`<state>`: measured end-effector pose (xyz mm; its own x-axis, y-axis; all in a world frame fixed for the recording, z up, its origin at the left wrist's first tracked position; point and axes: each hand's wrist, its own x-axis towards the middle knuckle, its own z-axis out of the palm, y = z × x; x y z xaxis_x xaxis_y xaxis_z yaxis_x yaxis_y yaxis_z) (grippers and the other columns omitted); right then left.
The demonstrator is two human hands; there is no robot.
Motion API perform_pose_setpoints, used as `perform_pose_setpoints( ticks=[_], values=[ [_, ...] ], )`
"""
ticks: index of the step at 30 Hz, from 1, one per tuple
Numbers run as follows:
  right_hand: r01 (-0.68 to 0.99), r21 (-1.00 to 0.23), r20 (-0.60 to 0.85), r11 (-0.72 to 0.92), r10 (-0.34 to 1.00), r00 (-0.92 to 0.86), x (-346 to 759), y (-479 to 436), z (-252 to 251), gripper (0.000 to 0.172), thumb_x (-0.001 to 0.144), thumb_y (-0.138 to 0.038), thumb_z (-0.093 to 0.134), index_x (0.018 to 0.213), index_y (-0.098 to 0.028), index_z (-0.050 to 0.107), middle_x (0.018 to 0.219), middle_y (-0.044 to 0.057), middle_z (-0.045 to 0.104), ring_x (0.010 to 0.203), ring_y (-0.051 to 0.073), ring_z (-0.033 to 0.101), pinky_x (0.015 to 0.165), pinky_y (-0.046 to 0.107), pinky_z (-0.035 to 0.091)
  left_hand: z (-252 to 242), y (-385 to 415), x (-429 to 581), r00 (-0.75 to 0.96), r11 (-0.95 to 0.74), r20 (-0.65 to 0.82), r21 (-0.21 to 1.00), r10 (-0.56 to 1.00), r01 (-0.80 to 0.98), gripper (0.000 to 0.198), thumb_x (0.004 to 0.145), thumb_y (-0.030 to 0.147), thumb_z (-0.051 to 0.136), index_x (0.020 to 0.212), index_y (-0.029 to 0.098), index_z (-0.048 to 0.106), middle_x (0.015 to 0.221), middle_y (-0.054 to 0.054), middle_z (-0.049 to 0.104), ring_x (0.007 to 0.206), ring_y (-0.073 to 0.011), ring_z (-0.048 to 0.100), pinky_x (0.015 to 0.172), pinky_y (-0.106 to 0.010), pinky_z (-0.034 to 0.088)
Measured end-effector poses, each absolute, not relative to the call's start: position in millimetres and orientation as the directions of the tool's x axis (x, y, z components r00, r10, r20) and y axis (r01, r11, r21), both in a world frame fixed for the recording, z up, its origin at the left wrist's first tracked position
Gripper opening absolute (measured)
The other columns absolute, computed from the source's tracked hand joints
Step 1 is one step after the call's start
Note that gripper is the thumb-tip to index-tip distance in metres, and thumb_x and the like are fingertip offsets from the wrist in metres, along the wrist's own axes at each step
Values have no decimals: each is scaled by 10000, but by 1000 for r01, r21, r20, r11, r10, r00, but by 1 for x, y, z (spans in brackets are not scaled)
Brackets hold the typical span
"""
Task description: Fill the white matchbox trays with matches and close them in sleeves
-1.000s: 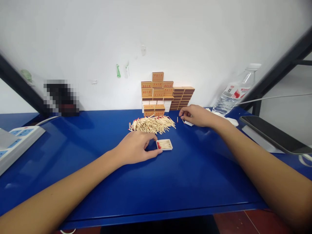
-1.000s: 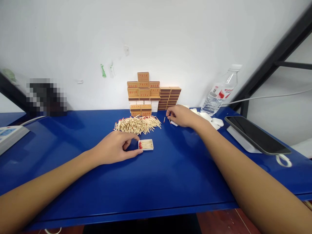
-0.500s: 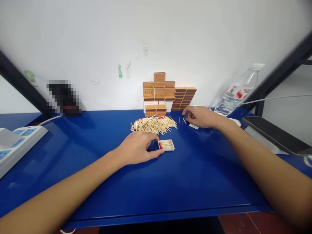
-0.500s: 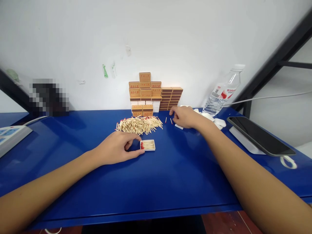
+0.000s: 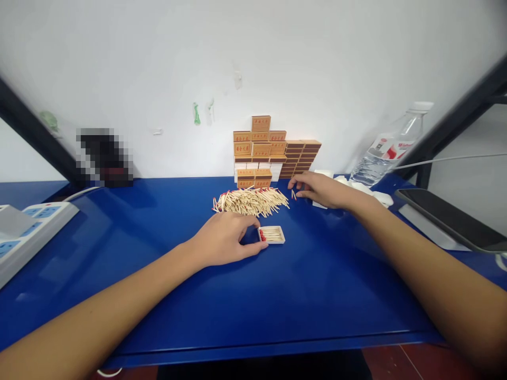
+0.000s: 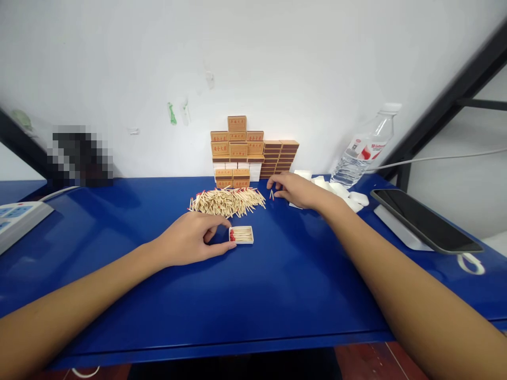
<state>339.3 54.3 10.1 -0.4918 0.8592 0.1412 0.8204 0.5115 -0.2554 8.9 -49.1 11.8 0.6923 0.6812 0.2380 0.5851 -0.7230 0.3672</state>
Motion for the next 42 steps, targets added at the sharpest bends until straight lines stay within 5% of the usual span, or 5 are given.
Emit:
perform_pose_setpoints(
  ticks=[14,21,25,34,42],
  values=[
    [838,-126,123,531,846,-518,339,52,11,162,917,-274,493,803,-213,592,898,132,642,892,288,542,830,412,427,11,-49,8,688,-720,240,364,685,591,336,910,513,698,1037,208,763,634,32,621,543,-121,555,549,-263,336],
    [735,-294,214,611,791,-573,294,4,37,235,1004,-423,463,922,-228,567,989,119,629,972,290,534,858,410,425,10,-47,9,628,-698,306,326,716,637,294,919,478,685,1006,207,756,606,30,608,551,-133,556,560,-271,326],
    [652,-374,128,660,733,-668,263,-27,38,260,1051,-402,408,943,-221,559,1001,110,615,956,268,522,839,392,418,9,-47,9,610,-683,308,320,730,656,288,915,485,687,977,212,754,608,31,607,553,-132,553,562,-273,317],
    [598,-381,113,705,678,-727,250,-38,30,213,1060,-360,411,981,-214,544,1033,102,596,980,259,521,973,456,385,8,-48,9,605,-664,274,328,748,672,297,907,501,689,961,214,741,619,30,612,558,-132,546,560,-276,317],
    [569,-417,139,709,668,-731,259,-32,32,141,1016,-328,517,979,-224,605,1031,95,620,1034,268,507,874,394,423,9,-47,8,612,-666,264,334,746,667,322,915,512,677,977,204,747,631,23,624,567,-139,558,550,-280,325]
  ],
)
